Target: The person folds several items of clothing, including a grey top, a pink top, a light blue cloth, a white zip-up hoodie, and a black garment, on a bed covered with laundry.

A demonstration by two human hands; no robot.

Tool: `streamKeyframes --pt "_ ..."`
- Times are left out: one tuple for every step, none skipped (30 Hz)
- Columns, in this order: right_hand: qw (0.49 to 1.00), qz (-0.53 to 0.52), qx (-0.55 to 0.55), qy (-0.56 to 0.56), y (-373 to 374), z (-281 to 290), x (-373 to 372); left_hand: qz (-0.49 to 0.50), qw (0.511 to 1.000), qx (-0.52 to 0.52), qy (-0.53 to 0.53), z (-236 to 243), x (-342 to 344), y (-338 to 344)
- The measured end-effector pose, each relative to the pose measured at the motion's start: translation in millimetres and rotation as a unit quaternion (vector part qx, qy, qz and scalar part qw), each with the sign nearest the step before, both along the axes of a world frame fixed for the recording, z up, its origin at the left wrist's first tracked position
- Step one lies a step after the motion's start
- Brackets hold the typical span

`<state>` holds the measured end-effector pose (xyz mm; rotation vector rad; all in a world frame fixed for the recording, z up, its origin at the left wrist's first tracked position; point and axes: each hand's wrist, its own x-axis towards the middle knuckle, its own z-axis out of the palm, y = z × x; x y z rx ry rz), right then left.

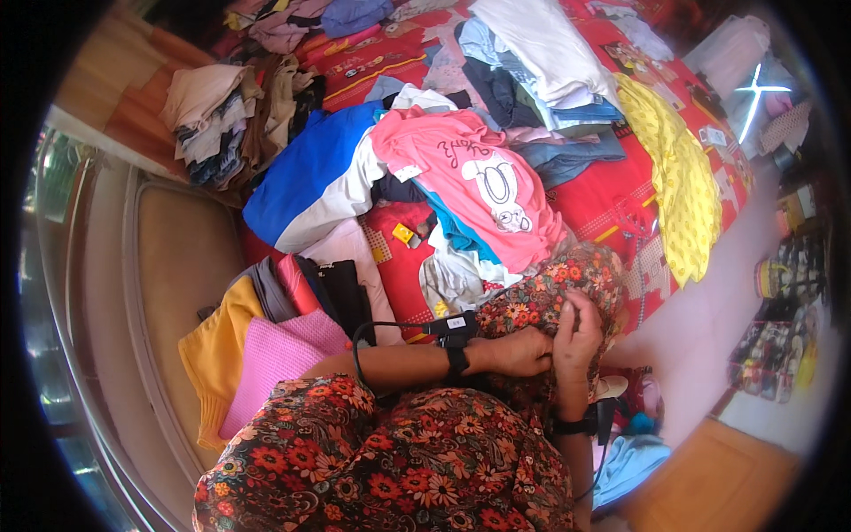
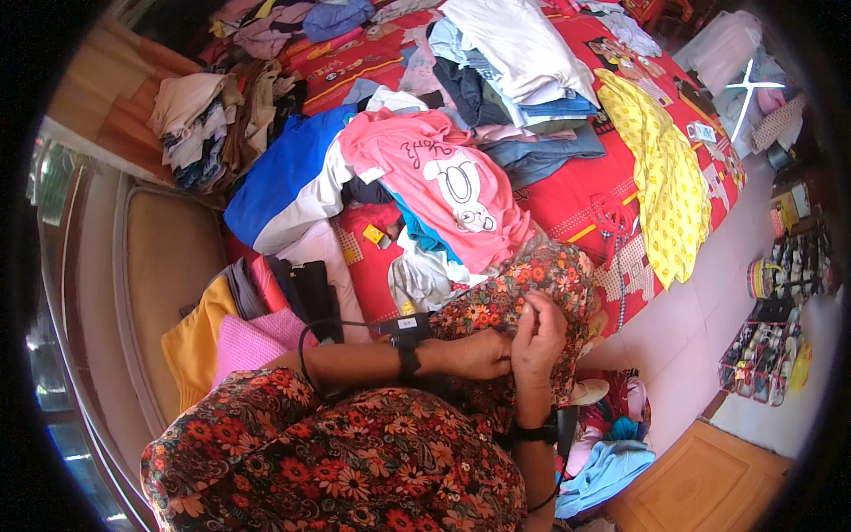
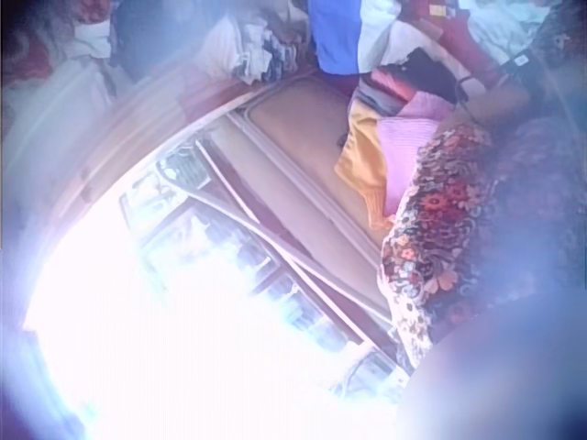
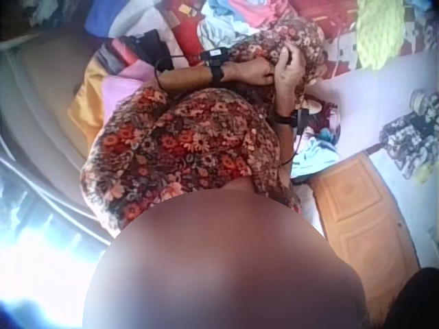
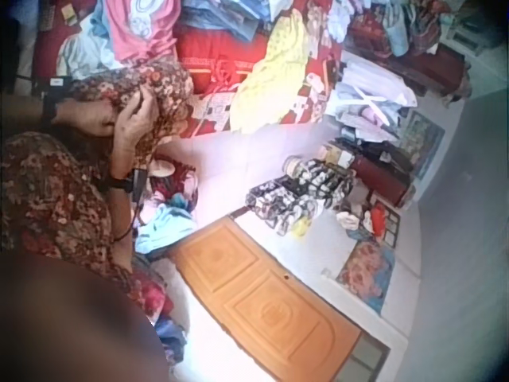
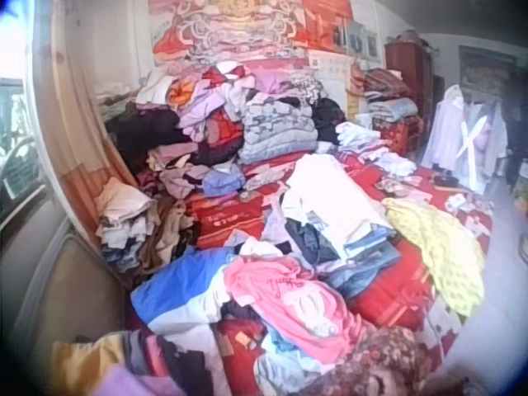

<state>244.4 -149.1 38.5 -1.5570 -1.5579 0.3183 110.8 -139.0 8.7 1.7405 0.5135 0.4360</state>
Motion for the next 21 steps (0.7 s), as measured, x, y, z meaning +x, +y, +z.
streamKeyframes --pt "1.0 -0.004 -0.005 0.014 0 -3 0 0.011 1.0 0.006 0.001 -1 1 0" --pt "1.0 -0.006 0.0 0.026 -1 -5 -1 0.014 1.0 0.008 -0.002 -2 0 -1" --pt "0.999 -0.015 -0.003 0.037 -2 -5 -1 0.013 1.0 0.008 -0.006 -3 0 -1" --pt "0.999 -0.015 0.0 0.029 -1 -4 -1 0.013 0.999 0.034 -0.009 -4 -2 0" --pt "1.0 -0.017 0.002 0.004 -1 -4 -2 0.012 0.998 0.059 -0.015 -4 -3 1" --pt "1.0 -0.021 0.005 -0.021 0 -3 -3 0.009 0.997 0.076 -0.009 -3 -5 2" --pt "0.999 -0.024 0.006 -0.047 0 -3 -3 0.0 0.997 0.071 0.0 -1 -8 3" --pt "0.998 -0.022 0.006 -0.06 0 -4 -4 -0.01 0.998 0.061 0.021 2 -12 4" --pt "0.996 -0.019 0.001 -0.082 0 -5 -5 -0.016 0.998 0.052 0.028 5 -17 4" --pt "0.995 -0.016 -0.001 -0.1 0 -7 -6 -0.029 0.997 0.04 0.065 8 -22 5" --pt "0.992 -0.01 -0.015 -0.124 0 -9 -7 -0.035 0.996 0.027 0.081 11 -26 8" --pt "0.993 -0.012 -0.006 -0.113 0 -11 -8 -0.042 0.995 0.014 0.093 13 -31 10" --pt "0.991 -0.016 -0.002 -0.13 0 -14 -8 -0.049 0.993 0.004 0.105 15 -36 13" --pt "0.989 -0.019 0.001 -0.146 1 -16 -9 -0.023 0.995 -0.024 0.092 16 -42 16" --pt "0.988 -0.024 0.002 -0.156 2 -18 -10 0.028 0.996 -0.031 0.081 17 -48 21" --pt "0.987 -0.026 0.006 -0.161 2 -19 -10 0.08 0.994 -0.036 0.065 18 -54 28" --pt "0.986 -0.028 0.008 -0.162 2 -21 -11 0.129 0.989 -0.046 0.062 20 -60 35" --pt "0.986 -0.03 0.012 -0.161 3 -22 -11 0.199 0.979 -0.006 0.047 22 -68 44" --pt "0.987 -0.033 0.013 -0.16 3 -22 -11 0.262 0.963 0.031 0.05 24 -75 56" --pt "0.986 -0.034 0.015 -0.161 3 -23 -11 0.303 0.947 0.086 0.058 27 -83 72" --pt "0.986 -0.035 0.015 -0.161 4 -23 -11 0.34 0.927 0.14 0.073 30 -89 91"
